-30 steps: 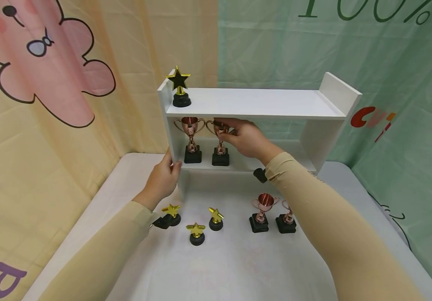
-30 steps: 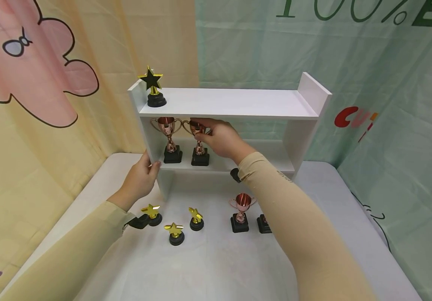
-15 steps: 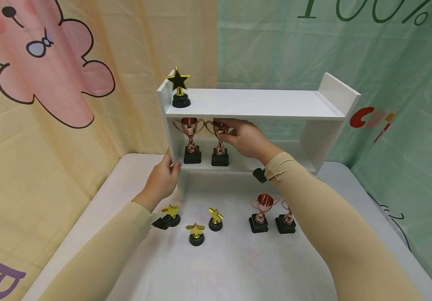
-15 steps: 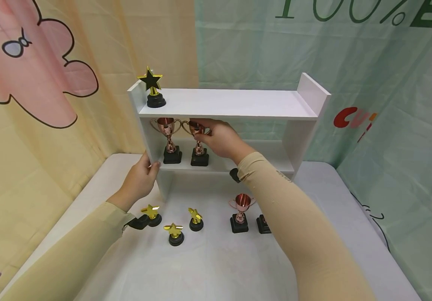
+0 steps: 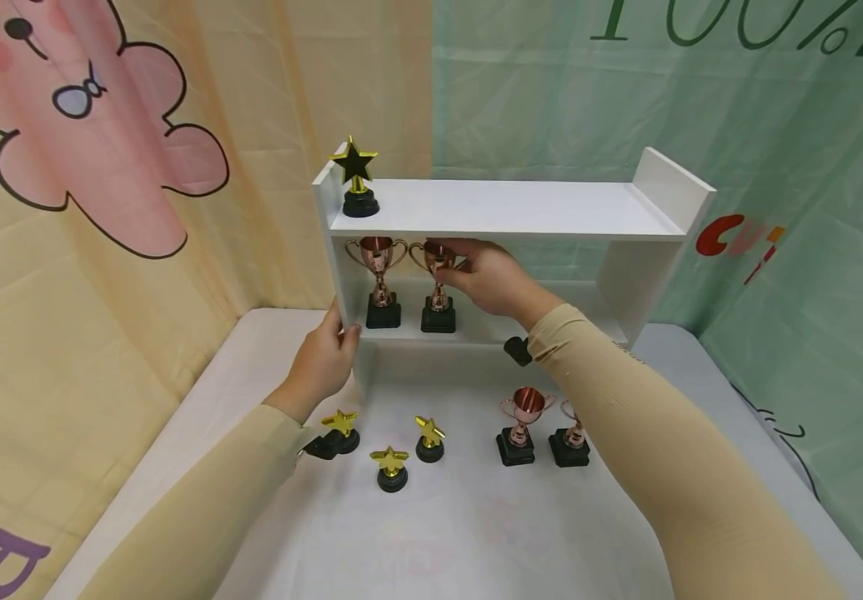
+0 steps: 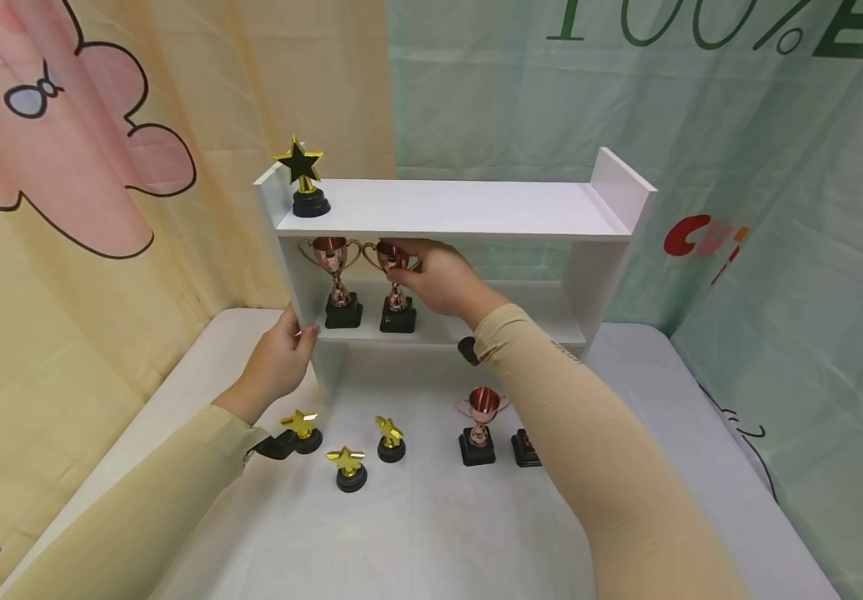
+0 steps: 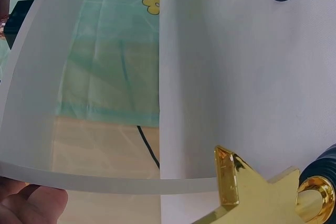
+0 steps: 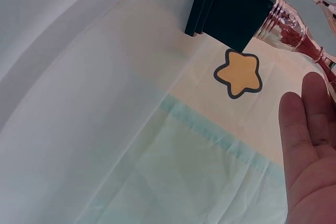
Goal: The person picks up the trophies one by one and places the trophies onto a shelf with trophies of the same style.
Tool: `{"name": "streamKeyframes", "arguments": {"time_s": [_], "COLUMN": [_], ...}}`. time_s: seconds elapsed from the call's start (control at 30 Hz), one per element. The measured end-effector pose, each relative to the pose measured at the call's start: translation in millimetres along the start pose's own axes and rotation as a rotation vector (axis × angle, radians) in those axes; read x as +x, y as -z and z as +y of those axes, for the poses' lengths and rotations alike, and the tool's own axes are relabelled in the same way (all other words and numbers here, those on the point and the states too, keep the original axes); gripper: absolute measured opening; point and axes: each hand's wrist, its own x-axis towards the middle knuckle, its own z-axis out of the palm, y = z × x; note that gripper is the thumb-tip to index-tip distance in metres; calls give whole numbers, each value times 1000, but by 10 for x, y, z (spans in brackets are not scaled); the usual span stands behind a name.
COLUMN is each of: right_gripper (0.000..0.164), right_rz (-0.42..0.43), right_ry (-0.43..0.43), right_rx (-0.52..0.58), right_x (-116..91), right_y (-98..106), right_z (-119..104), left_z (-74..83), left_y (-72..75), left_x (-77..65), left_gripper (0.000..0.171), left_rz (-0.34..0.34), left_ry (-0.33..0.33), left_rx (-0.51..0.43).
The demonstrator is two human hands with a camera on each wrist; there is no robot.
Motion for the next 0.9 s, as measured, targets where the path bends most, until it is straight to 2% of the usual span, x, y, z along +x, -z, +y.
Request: {"name": "streamKeyframes", "arguments": {"time_s": [0.53, 0.9], "right_gripper": [56, 56], "right_rz": [-12, -11], "right_ry": [14, 0], "right_rx": [33, 6], "right_x": [-8, -10], "right_y": [4, 1], "right_z": [7, 7], "left_z": [6, -4], "left_y": [-3, -8], "left_x": [-3, 6], "left_gripper": [65, 64], "left_rz": [-6, 11], "left_ry": [8, -4], "left_rx": [4, 9]}}
